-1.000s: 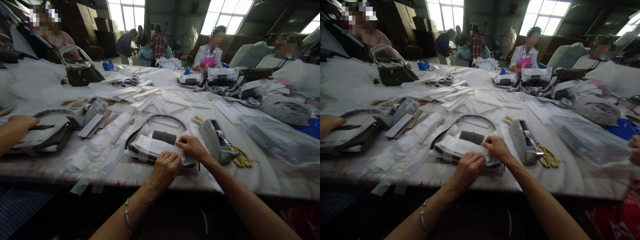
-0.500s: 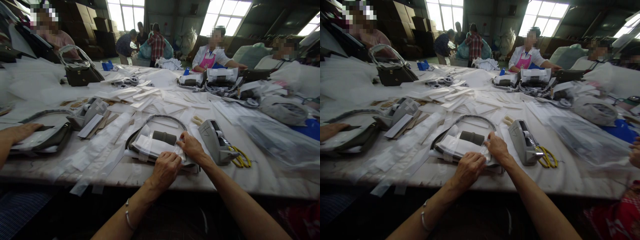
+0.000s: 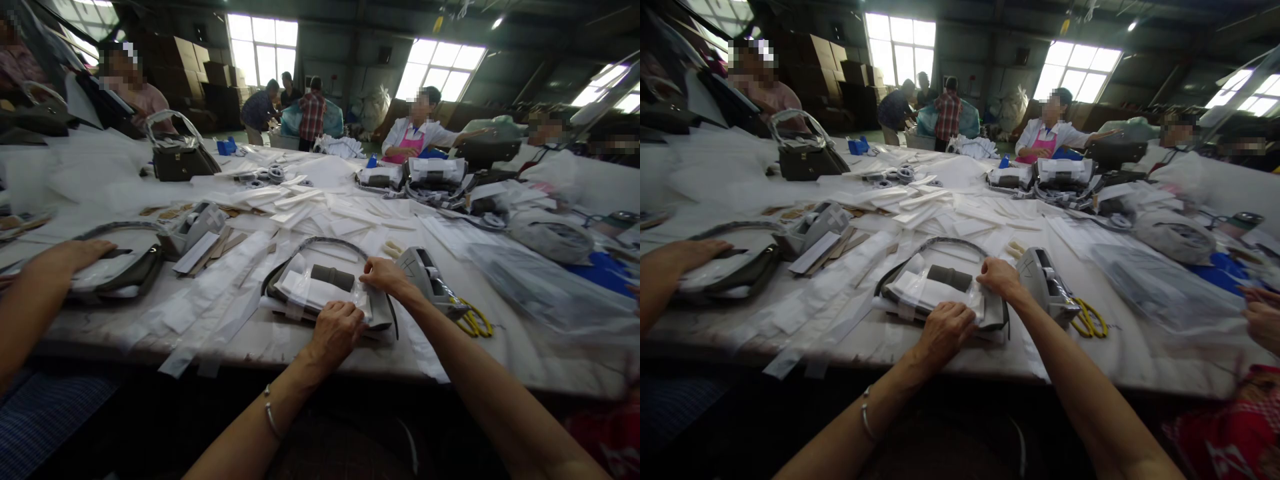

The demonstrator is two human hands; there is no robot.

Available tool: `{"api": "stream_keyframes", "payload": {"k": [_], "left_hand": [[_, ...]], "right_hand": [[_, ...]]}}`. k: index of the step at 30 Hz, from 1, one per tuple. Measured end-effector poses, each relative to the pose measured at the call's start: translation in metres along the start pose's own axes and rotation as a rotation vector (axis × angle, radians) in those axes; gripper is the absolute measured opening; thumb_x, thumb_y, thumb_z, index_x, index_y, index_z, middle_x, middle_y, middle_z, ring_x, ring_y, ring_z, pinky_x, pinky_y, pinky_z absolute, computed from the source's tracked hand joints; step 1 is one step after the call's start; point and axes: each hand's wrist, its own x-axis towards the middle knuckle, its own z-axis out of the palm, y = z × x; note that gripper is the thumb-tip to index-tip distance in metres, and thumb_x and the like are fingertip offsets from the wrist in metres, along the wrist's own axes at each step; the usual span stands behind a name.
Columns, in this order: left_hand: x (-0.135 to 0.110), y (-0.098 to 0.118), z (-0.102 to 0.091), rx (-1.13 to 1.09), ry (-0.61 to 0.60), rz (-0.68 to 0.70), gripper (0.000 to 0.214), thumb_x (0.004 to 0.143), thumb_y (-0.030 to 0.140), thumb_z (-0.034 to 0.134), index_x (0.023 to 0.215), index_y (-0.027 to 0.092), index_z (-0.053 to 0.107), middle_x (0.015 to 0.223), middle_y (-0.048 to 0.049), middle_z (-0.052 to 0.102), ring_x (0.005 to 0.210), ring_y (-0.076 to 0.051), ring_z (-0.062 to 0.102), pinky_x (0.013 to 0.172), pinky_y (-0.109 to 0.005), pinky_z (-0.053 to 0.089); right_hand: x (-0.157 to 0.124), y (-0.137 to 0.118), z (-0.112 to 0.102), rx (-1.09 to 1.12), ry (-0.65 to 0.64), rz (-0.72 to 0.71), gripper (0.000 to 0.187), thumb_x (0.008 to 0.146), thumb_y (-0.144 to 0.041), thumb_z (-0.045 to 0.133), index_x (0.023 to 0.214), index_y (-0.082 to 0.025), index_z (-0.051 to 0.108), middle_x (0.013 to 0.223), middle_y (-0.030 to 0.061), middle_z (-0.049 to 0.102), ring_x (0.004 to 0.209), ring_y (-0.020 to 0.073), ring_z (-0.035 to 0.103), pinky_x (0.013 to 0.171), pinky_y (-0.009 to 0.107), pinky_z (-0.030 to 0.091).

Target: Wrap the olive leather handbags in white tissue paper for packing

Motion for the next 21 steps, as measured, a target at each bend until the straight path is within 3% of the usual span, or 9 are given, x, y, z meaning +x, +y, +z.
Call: {"api": "stream_keyframes", "payload": {"k": [6, 13, 16, 21], "left_hand": [[-0.001, 0.0, 0.0, 0.008, -0.005, -0.012, 0.012, 0.093, 0.031, 0.062, 0.089, 0.02, 0.06, 0.09, -0.002, 0.064, 0.089, -0.02, 0.061, 0.081, -0.035, 0.046], [0.0, 0.002, -0.002, 0.001, -0.014, -0.037, 0.01, 0.092, 0.03, 0.063, 0.089, 0.02, 0.061, 0.09, -0.0022, 0.065, 0.089, -0.021, 0.061, 0.081, -0.035, 0.047], [0.0, 0.003, -0.004, 0.004, -0.022, -0.053, 0.012, 0.092, 0.031, 0.064, 0.089, 0.02, 0.062, 0.09, -0.0022, 0.065, 0.088, -0.021, 0.061, 0.081, -0.035, 0.048], [0.0, 0.003, -0.005, 0.002, -0.032, -0.055, 0.012, 0.093, 0.031, 0.061, 0.09, 0.02, 0.063, 0.092, -0.0027, 0.066, 0.088, -0.02, 0.061, 0.081, -0.035, 0.048]], "right_hand": [[-0.009, -0.005, -0.004, -0.016, -0.057, -0.043, 0.022, 0.069, -0.035, 0.073, 0.089, -0.025, 0.072, 0.094, 0.0028, 0.073, 0.09, 0.022, 0.066, 0.068, 0.027, 0.044], [0.005, -0.022, 0.005, -0.078, -0.081, -0.012, 0.021, 0.067, -0.026, 0.071, 0.087, -0.019, 0.074, 0.098, 0.0122, 0.074, 0.095, 0.0294, 0.068, 0.071, 0.032, 0.049], [0.007, -0.019, 0.001, -0.052, -0.093, -0.013, 0.021, 0.068, -0.025, 0.071, 0.088, -0.02, 0.074, 0.097, 0.0094, 0.074, 0.094, 0.0261, 0.068, 0.07, 0.028, 0.049], [0.003, -0.01, -0.009, 0.02, -0.201, -0.054, 0.02, 0.072, -0.033, 0.073, 0.088, -0.022, 0.075, 0.077, 0.0017, 0.073, 0.074, 0.017, 0.068, 0.061, 0.021, 0.047]]}}
